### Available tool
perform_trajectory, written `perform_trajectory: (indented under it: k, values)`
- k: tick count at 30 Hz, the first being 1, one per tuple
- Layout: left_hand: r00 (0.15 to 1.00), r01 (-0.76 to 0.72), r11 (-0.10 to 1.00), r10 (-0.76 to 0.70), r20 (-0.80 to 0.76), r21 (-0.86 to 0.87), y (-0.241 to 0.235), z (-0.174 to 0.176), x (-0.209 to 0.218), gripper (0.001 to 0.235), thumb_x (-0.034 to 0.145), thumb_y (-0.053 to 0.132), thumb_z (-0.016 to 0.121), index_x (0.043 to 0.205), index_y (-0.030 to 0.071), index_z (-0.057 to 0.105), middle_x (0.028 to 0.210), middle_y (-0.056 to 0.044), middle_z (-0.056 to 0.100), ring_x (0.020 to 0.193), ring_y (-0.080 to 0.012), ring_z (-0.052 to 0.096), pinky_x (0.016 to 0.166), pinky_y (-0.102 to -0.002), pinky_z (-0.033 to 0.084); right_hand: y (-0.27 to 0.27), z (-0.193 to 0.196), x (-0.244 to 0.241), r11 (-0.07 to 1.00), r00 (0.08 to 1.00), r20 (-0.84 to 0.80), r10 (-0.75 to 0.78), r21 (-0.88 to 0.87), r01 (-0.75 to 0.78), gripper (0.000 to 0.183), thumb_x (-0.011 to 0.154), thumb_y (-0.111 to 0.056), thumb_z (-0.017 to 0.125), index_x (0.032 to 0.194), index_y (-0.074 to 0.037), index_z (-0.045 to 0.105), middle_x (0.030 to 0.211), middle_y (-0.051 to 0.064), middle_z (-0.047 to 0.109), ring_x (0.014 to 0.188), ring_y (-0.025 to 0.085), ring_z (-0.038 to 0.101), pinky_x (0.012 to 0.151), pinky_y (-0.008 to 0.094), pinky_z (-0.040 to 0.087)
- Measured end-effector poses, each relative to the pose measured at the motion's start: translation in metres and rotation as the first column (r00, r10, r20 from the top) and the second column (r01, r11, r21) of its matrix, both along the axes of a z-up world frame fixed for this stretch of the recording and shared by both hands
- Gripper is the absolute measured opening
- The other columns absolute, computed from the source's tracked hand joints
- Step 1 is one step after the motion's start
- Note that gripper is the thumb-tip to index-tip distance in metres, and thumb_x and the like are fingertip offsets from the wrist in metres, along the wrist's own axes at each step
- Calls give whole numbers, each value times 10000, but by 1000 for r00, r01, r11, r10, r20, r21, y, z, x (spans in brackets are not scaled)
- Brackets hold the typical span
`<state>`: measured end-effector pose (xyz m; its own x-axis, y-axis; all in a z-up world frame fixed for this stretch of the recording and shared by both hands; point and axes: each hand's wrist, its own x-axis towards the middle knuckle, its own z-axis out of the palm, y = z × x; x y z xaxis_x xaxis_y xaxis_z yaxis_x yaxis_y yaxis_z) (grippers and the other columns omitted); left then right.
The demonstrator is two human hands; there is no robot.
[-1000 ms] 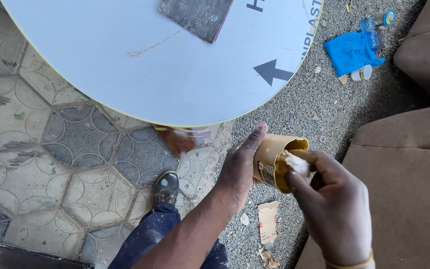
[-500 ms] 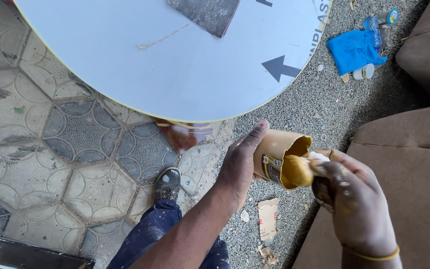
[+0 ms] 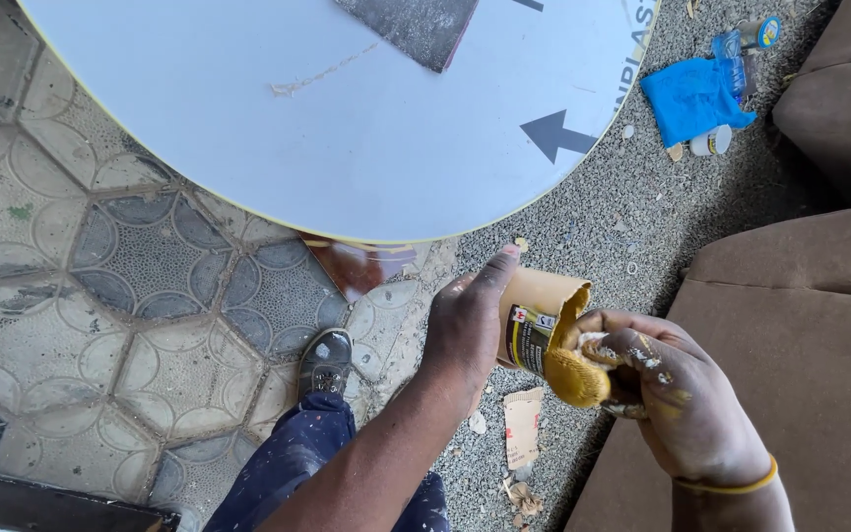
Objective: The person paints the edge of a round white sign with yellow paint using a small brush. They repeatedly dip the brush into a yellow paint can held in the left hand and apply paint to the sign's rim. The person moves around the sign to cover different sections and briefly touches a nearby door frame at the end.
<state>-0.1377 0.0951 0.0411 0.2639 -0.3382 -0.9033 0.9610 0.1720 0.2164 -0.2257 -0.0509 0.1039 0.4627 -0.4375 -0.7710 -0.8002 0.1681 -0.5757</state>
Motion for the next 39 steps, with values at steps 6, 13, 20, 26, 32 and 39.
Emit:
perform_trajectory:
  k: [6, 13, 20, 26, 32, 39]
  values:
    - [1000, 28, 1000, -28, 2, -2, 6, -1, 6, 450, 880, 538, 591, 919, 90, 615, 746, -91, 629, 637, -234, 657, 503, -364, 518, -3, -15, -11, 991, 976, 215, -30, 132, 2, 399, 952, -336, 603, 951, 44, 723, 690, 72, 643, 548, 114, 514, 434, 255, 289]
    - [999, -13, 1000, 12, 45, 27, -5, 6, 2, 372, 918, 460, 618, 852, 94, 622, 740, -59, 619, 647, -179, 598, 572, -320, 469, 6, 7, -7, 988, 992, 97, -85, 140, 71, 245, 908, -118, 645, 1003, 94, 723, 798, 156, 697, 670, 195, 612, 606, 298, 449]
    - [998, 52, 991, -54, 10, 119, -35, 20, -9, 384, 906, 448, 603, 950, 69, 649, 818, -78, 628, 712, -190, 607, 576, -341, 460, -7, 6, -29, 989, 965, 220, -143, 70, 130, 226, 961, -140, 637, 1024, 53, 737, 724, 82, 574, 621, 119, 464, 553, 254, 327]
    - [987, 163, 973, -159, -36, 166, -44, 14, -17, 474, 893, 494, 578, 1090, 74, 678, 934, -98, 673, 801, -216, 623, 654, -337, 475, -32, -18, -78, 904, 919, 215, -329, 352, 242, 330, 919, -241, 641, 969, 79, 706, 765, 135, 623, 579, 161, 494, 467, 268, 291]
    - [969, 219, 975, -215, 125, -22, -30, -11, -3, 392, 1005, 462, 477, 980, 114, 654, 903, -111, 670, 820, -279, 622, 700, -436, 504, -30, -48, -101, 351, 588, 267, -764, 936, 32, 410, 997, -349, 599, 1103, 46, 581, 869, 185, 616, 521, 103, 441, 443, 220, 338]
    - [913, 400, 864, -405, 49, -305, -18, -12, 94, 638, 927, 450, 466, 1100, -125, 680, 1104, -323, 705, 984, -470, 700, 745, -459, 588, -13, -72, -107, 451, 382, 332, -863, 845, 286, 302, 995, -214, 622, 1089, 73, 624, 704, 161, 566, 450, 138, 393, 410, 278, 321]
